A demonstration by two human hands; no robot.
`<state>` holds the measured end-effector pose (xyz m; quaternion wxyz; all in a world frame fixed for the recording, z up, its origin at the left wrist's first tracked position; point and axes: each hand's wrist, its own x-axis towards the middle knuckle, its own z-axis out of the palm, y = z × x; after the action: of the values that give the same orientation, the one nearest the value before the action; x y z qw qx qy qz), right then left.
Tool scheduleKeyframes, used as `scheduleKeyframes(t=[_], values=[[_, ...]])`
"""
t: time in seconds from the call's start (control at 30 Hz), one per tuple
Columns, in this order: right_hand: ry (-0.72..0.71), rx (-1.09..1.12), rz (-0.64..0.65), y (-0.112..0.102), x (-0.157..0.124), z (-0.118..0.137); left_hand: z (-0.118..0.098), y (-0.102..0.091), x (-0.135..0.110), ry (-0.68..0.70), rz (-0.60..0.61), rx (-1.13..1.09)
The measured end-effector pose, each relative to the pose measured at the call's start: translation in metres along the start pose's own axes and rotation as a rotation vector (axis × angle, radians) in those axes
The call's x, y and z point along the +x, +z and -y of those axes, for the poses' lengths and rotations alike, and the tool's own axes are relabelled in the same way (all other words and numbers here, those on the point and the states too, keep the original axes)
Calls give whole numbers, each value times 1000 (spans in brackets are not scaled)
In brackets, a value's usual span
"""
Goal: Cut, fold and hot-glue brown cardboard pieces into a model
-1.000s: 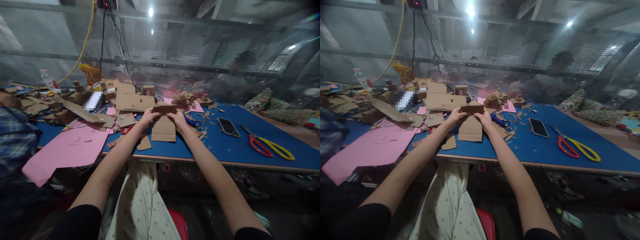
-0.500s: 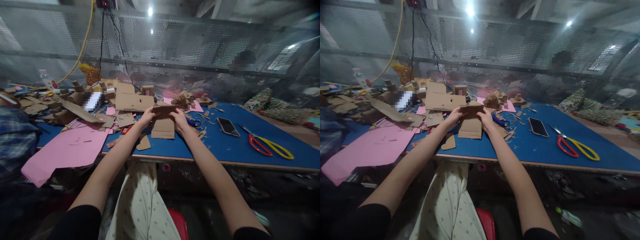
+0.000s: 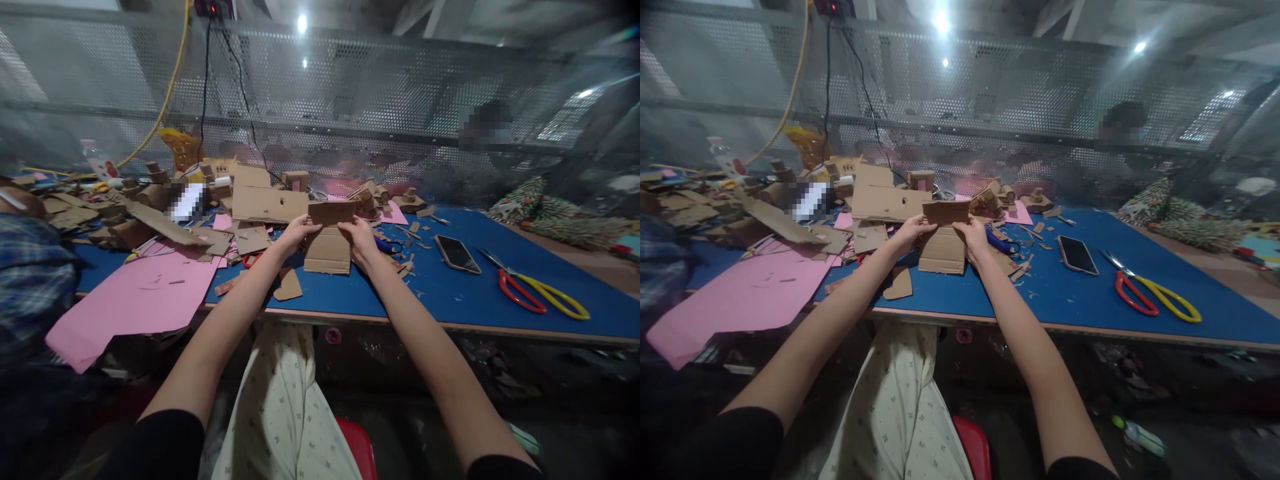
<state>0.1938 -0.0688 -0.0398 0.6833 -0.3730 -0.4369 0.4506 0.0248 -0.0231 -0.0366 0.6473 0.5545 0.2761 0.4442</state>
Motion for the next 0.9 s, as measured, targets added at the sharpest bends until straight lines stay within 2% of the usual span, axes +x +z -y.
scheduleKeyframes(t=[0.37,0.63,0.9], values=[[41,-13,-4,-1,3,-7,3,1,2,54,-110,-31],[11,-55,-67,-2,3,-7,1,3,2,6,-80,40],[-58,-145,-57,-3,0,-7,2,3,4,194,-101,131]])
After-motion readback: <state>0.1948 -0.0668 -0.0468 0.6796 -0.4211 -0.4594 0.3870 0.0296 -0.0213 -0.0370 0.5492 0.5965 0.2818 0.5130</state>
